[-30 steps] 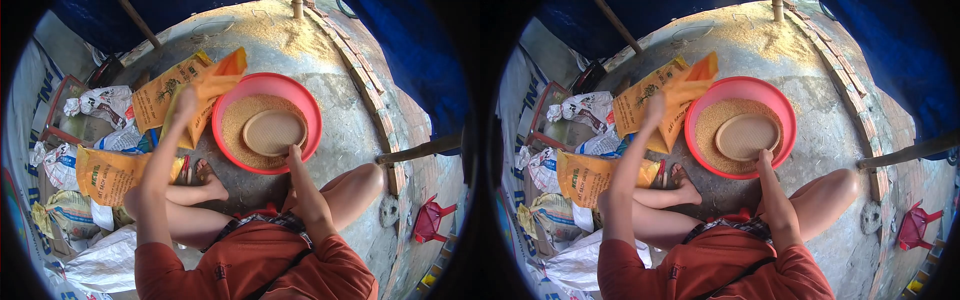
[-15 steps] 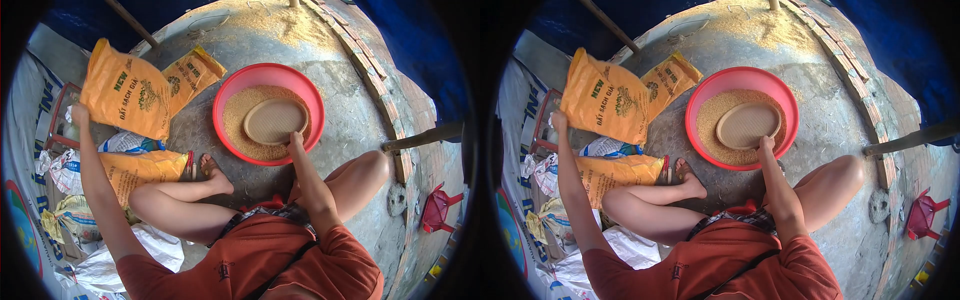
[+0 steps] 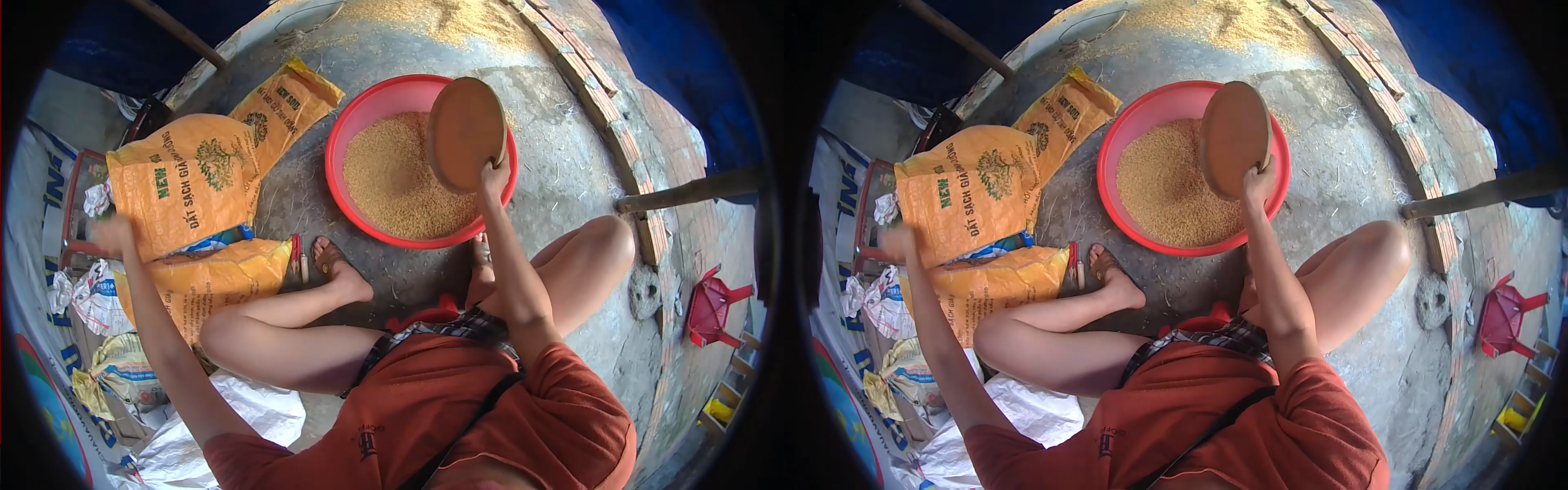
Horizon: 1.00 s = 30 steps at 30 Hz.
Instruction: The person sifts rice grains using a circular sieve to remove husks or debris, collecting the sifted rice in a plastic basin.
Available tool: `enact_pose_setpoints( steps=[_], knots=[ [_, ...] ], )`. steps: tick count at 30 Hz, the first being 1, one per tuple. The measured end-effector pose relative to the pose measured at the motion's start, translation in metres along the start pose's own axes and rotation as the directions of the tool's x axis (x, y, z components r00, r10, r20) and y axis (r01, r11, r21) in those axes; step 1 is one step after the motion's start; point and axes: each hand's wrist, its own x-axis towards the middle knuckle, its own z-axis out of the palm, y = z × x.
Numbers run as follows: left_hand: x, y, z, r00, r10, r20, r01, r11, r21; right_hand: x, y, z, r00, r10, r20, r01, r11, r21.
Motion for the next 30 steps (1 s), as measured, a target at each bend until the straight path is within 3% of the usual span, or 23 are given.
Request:
enact_pose_setpoints(
  steps=[1, 2, 3, 4, 5, 6, 7, 8, 9, 11, 12, 14, 16, 19, 20, 21, 22, 24, 25, 27, 29, 30],
  knots=[
    [0.007, 0.022, 0.003, 0.967, 0.052, -0.250, -0.072, 0.995, -0.069, 0.002, 0.005, 0.002, 0.999, -0.032, 0.031, 0.033, 0.999, -0.014],
    [0.000, 0.061, -0.025, 0.955, 0.125, -0.269, -0.151, 0.986, -0.076, 0.002, 0.007, 0.003, 0.996, -0.064, 0.064, 0.066, 0.997, -0.027],
    [-0.026, 0.102, -0.066, 0.892, 0.222, -0.393, -0.387, 0.825, -0.412, 0.000, 0.006, 0.004, 0.994, -0.074, 0.077, 0.077, 0.997, -0.030],
    [-0.037, 0.132, -0.048, 0.911, 0.280, -0.304, -0.413, 0.581, -0.701, -0.005, 0.004, 0.004, 0.989, -0.114, 0.093, 0.115, 0.993, -0.009],
    [-0.063, 0.167, -0.077, 0.867, 0.483, -0.119, -0.301, 0.320, -0.898, -0.008, 0.003, 0.004, 0.983, -0.152, 0.107, 0.151, 0.988, 0.013],
    [-0.104, 0.200, -0.082, 0.849, 0.519, -0.096, -0.254, 0.244, -0.936, -0.010, 0.004, 0.003, 0.981, -0.156, 0.115, 0.156, 0.988, 0.010],
    [-0.138, 0.225, -0.090, 0.708, 0.696, 0.117, 0.042, 0.124, -0.991, -0.011, 0.004, 0.002, 0.977, -0.171, 0.124, 0.168, 0.985, 0.032],
    [-0.176, 0.251, -0.111, 0.650, 0.756, 0.073, -0.092, 0.173, -0.981, -0.010, 0.004, 0.003, 0.974, -0.185, 0.131, 0.179, 0.982, 0.056],
    [-0.209, 0.268, -0.118, 0.477, 0.869, 0.131, -0.098, 0.201, -0.975, -0.007, 0.004, 0.003, 0.973, -0.187, 0.132, 0.181, 0.982, 0.056],
    [-0.278, 0.292, -0.120, 0.125, 0.934, 0.335, 0.239, 0.300, -0.924, 0.002, 0.006, -0.006, 0.968, -0.132, 0.212, 0.124, 0.991, 0.054],
    [-0.311, 0.298, -0.124, 0.015, 0.940, 0.340, 0.407, 0.305, -0.861, 0.009, 0.007, -0.011, 0.971, -0.126, 0.203, 0.120, 0.992, 0.044],
    [-0.369, 0.303, -0.118, -0.126, 0.928, 0.351, 0.253, 0.372, -0.893, 0.024, 0.008, -0.017, 0.955, -0.249, 0.160, 0.251, 0.968, 0.009],
    [-0.400, 0.294, -0.131, -0.222, 0.879, 0.422, 0.081, 0.448, -0.890, 0.029, -0.001, -0.027, 0.958, -0.261, 0.117, 0.261, 0.965, 0.012],
    [-0.428, 0.286, -0.129, -0.239, 0.869, 0.433, 0.015, 0.450, -0.893, 0.036, 0.003, -0.034, 0.939, -0.295, 0.175, 0.311, 0.947, -0.075],
    [-0.433, 0.285, -0.131, -0.230, 0.848, 0.477, -0.087, 0.470, -0.878, 0.036, 0.005, -0.033, 0.938, -0.294, 0.182, 0.312, 0.947, -0.079],
    [-0.433, 0.284, -0.138, -0.217, 0.827, 0.518, -0.188, 0.485, -0.854, 0.036, 0.007, -0.033, 0.938, -0.259, 0.232, 0.298, 0.943, -0.152],
    [-0.433, 0.284, -0.143, -0.221, 0.824, 0.521, -0.182, 0.490, -0.852, 0.034, 0.008, -0.033, 0.936, -0.219, 0.277, 0.285, 0.932, -0.226],
    [-0.436, 0.283, -0.151, -0.255, 0.823, 0.507, -0.354, 0.409, -0.841, 0.034, 0.020, -0.026, 0.932, -0.181, 0.314, 0.265, 0.932, -0.246],
    [-0.438, 0.283, -0.154, -0.252, 0.822, 0.511, -0.348, 0.416, -0.840, 0.036, 0.025, -0.019, 0.926, -0.149, 0.348, 0.248, 0.933, -0.261],
    [-0.441, 0.282, -0.162, -0.182, 0.833, 0.522, -0.473, 0.392, -0.789, 0.040, 0.031, -0.015, 0.910, -0.177, 0.374, 0.272, 0.937, -0.218],
    [-0.438, 0.282, -0.168, -0.180, 0.840, 0.513, -0.427, 0.403, -0.809, 0.040, 0.035, -0.012, 0.893, -0.208, 0.400, 0.296, 0.940, -0.171],
    [-0.437, 0.281, -0.169, -0.178, 0.847, 0.501, -0.385, 0.409, -0.827, 0.039, 0.037, -0.011, 0.902, -0.134, 0.411, 0.259, 0.929, -0.265]
  ],
)
